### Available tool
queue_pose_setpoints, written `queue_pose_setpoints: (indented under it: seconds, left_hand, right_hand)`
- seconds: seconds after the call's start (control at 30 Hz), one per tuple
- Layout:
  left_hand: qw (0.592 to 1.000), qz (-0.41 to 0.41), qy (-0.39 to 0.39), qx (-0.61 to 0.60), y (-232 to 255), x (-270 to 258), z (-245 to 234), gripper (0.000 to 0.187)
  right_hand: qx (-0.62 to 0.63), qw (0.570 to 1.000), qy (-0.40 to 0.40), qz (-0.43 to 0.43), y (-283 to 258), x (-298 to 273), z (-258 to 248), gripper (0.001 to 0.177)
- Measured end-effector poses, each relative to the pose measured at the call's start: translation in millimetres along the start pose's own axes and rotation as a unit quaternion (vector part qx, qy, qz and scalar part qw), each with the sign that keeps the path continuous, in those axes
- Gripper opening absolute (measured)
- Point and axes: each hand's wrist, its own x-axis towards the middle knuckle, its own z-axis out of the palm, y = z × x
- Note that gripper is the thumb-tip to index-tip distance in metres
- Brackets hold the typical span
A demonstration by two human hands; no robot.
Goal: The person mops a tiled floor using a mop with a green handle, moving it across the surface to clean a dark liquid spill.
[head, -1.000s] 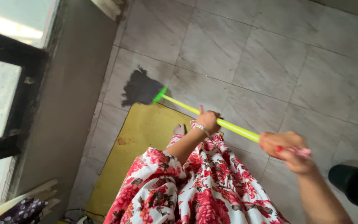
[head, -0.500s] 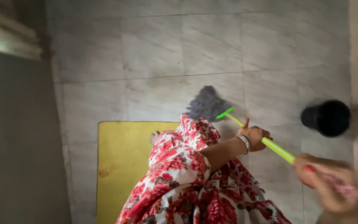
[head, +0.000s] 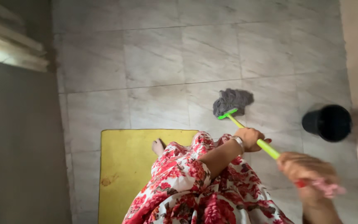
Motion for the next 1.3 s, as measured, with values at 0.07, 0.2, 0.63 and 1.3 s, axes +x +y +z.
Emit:
queue_pose_setpoints:
  seconds: [0.07, 0.2, 0.63, 1.3]
  left_hand:
    - [0.999, -0.022, 0.02, 0.01, 1, -17, -25, 0.05]
    - [0.991, -0.041, 0.121, 0.039, -28, -52, -61, 0.032]
    - [0.889, -0.332, 0.315, -0.013, -255, -268, -122, 0.026]
    - [0.882, -0.193, 0.426, 0.056, -322, -135, -76, 0.017]
  right_hand:
    - [0.057, 0.998, -0.01, 0.002, -1, 11, -13, 0.046]
    - [0.146, 0.987, -0.055, -0.045, 26, 37, -29, 0.043]
    - [0.29, 0.941, -0.172, 0.013, 89, 155, 240, 0.044]
    - [0.083, 0.971, -0.224, 0.027, 68, 156, 192, 0.022]
